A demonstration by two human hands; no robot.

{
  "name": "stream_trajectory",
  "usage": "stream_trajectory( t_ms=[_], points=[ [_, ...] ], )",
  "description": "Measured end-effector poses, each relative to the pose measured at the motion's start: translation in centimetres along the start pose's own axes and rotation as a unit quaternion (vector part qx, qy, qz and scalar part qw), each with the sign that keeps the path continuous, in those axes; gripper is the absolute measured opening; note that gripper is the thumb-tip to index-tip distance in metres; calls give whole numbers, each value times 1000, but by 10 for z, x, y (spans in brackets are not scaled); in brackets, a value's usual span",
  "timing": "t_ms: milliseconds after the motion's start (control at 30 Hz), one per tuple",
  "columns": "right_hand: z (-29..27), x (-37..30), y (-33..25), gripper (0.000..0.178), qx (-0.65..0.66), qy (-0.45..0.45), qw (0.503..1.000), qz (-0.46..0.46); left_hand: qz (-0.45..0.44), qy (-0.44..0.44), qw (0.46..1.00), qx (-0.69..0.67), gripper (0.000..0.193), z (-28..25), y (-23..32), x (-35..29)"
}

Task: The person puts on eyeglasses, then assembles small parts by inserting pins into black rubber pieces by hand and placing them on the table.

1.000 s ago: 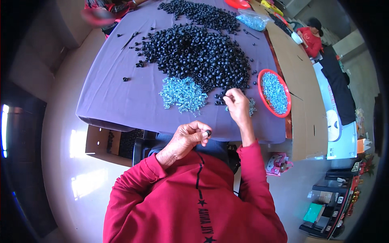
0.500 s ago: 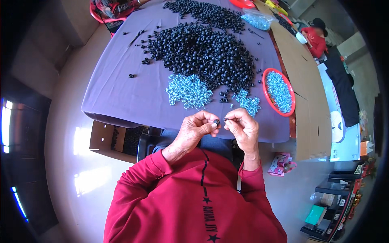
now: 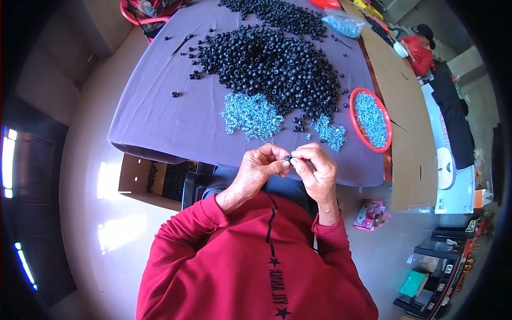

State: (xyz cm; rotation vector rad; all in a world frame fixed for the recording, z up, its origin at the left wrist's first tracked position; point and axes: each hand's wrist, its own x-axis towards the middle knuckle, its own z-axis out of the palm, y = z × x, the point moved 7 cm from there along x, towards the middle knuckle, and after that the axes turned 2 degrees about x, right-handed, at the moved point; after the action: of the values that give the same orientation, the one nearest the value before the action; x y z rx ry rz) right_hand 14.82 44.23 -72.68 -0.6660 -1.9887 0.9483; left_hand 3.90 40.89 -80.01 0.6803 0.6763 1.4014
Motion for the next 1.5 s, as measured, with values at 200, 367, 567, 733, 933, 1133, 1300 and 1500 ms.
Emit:
stream_trajectory(
  t_ms=[200, 367, 567, 733, 933, 1133, 1300, 1500],
  points=[
    [5, -6, -4, 16, -41, 16, 999, -14, 7, 26, 1000, 8, 13, -6, -5, 1],
    [11, -13, -4, 28, -73, 34, 997, -12, -72, 20, 997, -35, 12, -10, -13, 0],
    [28, -29, -3, 37, -265, 105, 955, -85, -78, 42, 996, 14, 10, -15, -24, -1],
    [30, -34, -2, 31, -297, 143, 937, -119, -82, 47, 994, 53, 10, -16, -26, -3],
    [33, -39, 3, 27, -274, 135, 942, -136, -98, 54, 992, 58, 9, -20, -34, -6],
    [38, -44, 10, 29, -263, 116, 949, -130, -98, 39, 992, 75, 10, -21, -31, -8],
    [39, -33, 20, 45, -181, 89, 978, -48, -60, 64, 986, 140, 8, -37, -11, -4],
    [-8, -26, 55, 22, -250, 148, 957, 17, 136, 212, 898, 361, 10, -116, 108, -9]
  ],
)
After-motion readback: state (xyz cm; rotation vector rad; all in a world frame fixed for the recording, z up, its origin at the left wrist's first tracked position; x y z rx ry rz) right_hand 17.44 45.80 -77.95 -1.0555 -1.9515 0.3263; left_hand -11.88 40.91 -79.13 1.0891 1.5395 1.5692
